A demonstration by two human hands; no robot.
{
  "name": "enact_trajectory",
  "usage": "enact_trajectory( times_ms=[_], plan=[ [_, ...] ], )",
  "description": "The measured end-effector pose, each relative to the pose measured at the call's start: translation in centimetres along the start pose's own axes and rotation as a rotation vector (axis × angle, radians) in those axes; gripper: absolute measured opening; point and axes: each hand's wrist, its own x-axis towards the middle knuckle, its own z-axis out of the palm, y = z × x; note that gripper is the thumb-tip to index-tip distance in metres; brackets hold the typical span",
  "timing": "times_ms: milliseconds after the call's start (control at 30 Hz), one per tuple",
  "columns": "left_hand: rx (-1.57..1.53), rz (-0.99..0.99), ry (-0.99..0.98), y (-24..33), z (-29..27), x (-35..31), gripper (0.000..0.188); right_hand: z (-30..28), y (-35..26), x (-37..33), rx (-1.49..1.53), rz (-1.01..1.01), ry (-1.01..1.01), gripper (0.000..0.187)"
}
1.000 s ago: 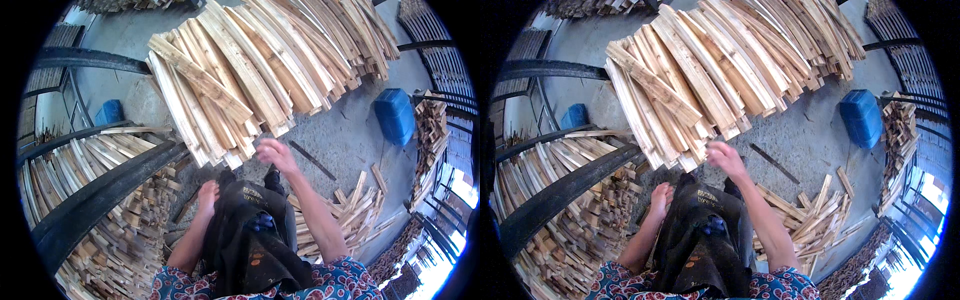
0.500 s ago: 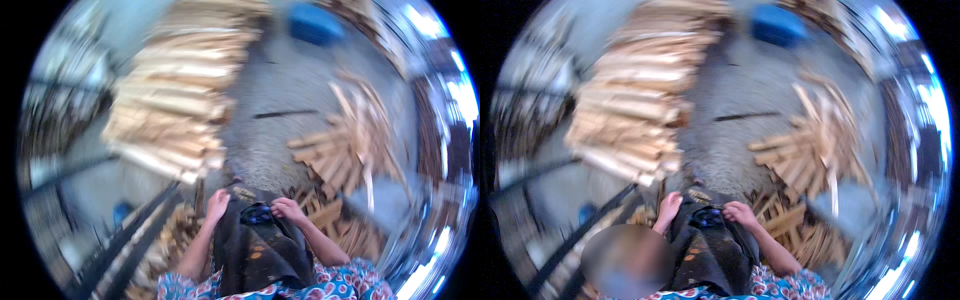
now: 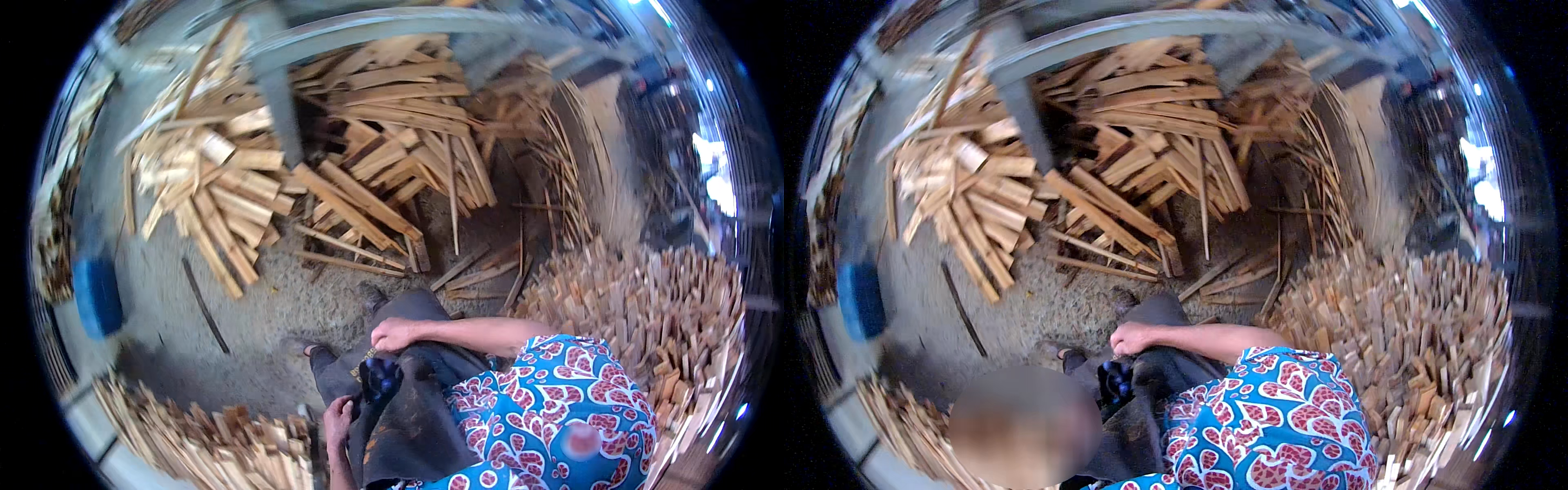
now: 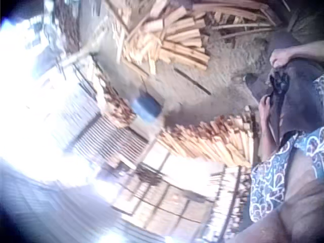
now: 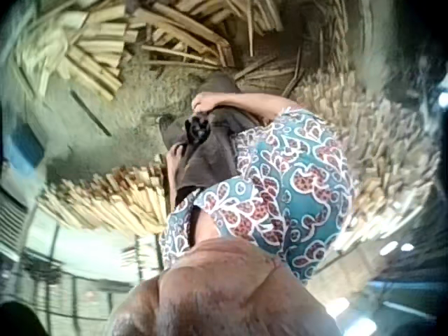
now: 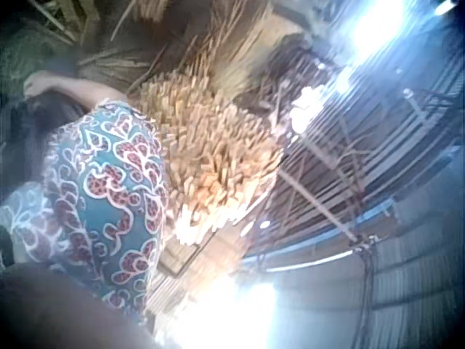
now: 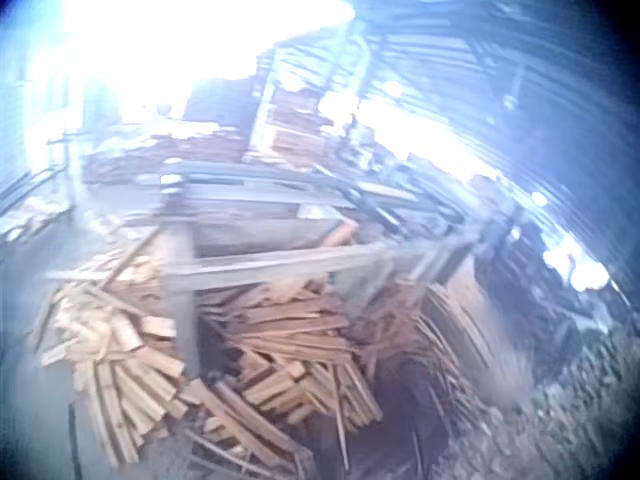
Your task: The person picks up wooden planks from a large pile on the floor and arranges them into neat stacks on a metal rack. The person handles the wood by hand, repeatedly lifting bundles of planks and placing them onto the rack to organize the material.
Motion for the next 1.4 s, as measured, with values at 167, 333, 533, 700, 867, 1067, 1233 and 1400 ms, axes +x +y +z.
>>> enact_trajectory(
  times_ms=[167,333,533,700,867,1067,1233,1400],
  plan=[
    [-0.078,0.086,0.027,4.3,-3.8,8.5,0.023,-3.2,7.1,-1.0,0.553,0.376,0.624,0.020],
    [-0.228,-0.178,-0.040,8.5,-7.6,16.5,0.031,-4.7,10.1,-4.7,0.846,0.495,0.914,0.025],
    [-0.237,-0.150,-0.099,13.9,-5.3,22.4,0.037,-5.6,18.6,-7.0,0.553,0.858,1.086,0.036],
    [-0.087,-0.210,-0.103,15.0,-4.2,22.2,0.037,-10.1,23.5,-6.4,0.393,1.085,0.867,0.068],
    [-0.271,-0.327,-0.003,13.4,-3.4,23.7,0.035,-14.0,28.9,-4.0,0.407,0.974,0.919,0.088],
    [-0.378,-0.244,0.095,18.1,5.9,26.4,0.038,-12.2,33.6,-1.8,0.505,0.668,1.239,0.041],
    [-0.316,-0.210,-0.068,21.7,16.9,27.6,0.034,-10.8,24.7,-19.8,0.948,0.678,1.091,0.019],
    [-0.200,-0.241,-0.275,28.6,29.2,30.3,0.031,-14.1,31.8,-43.1,0.723,0.913,1.321,0.020]
  ],
)
